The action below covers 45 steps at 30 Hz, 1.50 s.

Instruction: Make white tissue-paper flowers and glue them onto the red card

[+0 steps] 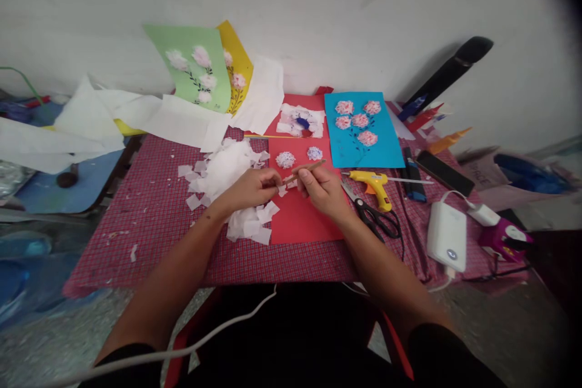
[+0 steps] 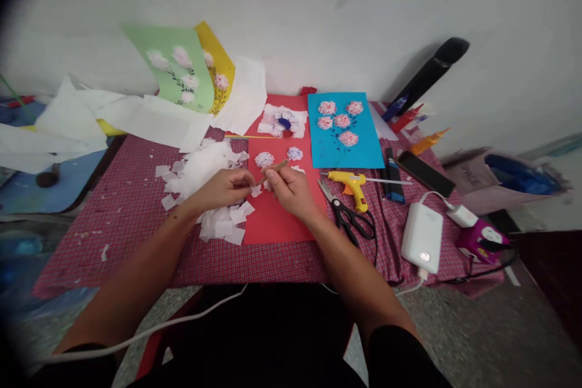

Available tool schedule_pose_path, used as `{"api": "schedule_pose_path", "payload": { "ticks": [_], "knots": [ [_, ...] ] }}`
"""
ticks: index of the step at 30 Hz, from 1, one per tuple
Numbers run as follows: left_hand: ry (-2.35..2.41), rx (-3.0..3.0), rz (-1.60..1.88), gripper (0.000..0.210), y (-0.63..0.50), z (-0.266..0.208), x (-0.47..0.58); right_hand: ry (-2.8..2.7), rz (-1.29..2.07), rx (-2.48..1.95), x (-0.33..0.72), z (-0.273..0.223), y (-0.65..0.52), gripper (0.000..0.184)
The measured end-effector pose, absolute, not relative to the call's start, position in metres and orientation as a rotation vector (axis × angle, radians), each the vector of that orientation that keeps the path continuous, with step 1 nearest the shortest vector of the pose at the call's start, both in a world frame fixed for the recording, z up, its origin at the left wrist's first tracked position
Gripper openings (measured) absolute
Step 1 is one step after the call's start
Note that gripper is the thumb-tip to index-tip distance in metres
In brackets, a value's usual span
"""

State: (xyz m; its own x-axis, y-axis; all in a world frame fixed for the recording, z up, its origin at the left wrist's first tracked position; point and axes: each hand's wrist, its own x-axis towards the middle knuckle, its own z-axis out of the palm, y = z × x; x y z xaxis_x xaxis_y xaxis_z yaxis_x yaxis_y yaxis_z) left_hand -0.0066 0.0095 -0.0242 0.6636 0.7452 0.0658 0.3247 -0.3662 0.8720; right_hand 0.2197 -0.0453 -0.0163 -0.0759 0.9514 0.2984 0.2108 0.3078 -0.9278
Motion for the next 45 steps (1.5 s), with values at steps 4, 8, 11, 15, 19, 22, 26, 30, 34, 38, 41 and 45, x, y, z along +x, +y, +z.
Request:
{"api": "schedule_pose_path", "payload": {
  "ticks": [4,8,11,15,19,22,26,30,34,38,41,45],
  "knots": [
    [0.845,1.882,0.599,0.016,0.007,-0.026,-0.001,-1.513,0.915,-1.087,0.221,-0.017,-0.043,0.041],
    [0.846,1.940,0.659,0.012,0.006,-0.027,0.004,-1.523,0.892,-1.104,0.220,-0.016,-0.043,0.043],
    [0.829,1.944,0.671,0.014,0.007,-0.029,0.005,-1.540,0.880,-1.136,0.219,-0.014,-0.044,0.046],
    [0.867,1.954,0.639,0.010,0.008,-0.030,0.004,-1.549,0.885,-1.136,0.218,-0.013,-0.045,0.047],
    [0.927,1.939,0.611,0.006,0.010,-0.031,0.002,-1.519,0.897,-1.098,0.218,-0.014,-0.045,0.044],
    [0.929,1.952,0.619,0.006,0.010,-0.032,0.002,-1.481,0.903,-1.097,0.220,-0.015,-0.045,0.045],
    [0.939,1.981,0.634,0.013,0.010,-0.032,0.002,-1.485,0.911,-1.109,0.221,-0.015,-0.045,0.048],
    [0.956,1.936,0.637,0.018,0.008,-0.029,0.002,-1.536,0.879,-1.118,0.220,-0.016,-0.046,0.047],
    [0.897,1.882,0.622,0.019,0.008,-0.029,0.003,-1.566,0.857,-1.134,0.217,-0.014,-0.046,0.048],
    [0.833,1.774,0.633,0.018,0.011,-0.035,0.005,-1.585,0.844,-1.132,0.217,-0.012,-0.046,0.049],
    [0.744,1.709,0.671,0.024,0.011,-0.038,0.007,-1.604,0.842,-1.140,0.219,-0.010,-0.046,0.048],
    [0.704,1.736,0.666,0.028,0.009,-0.035,0.010,-1.637,0.856,-1.139,0.220,-0.008,-0.043,0.045]
  ]
}}
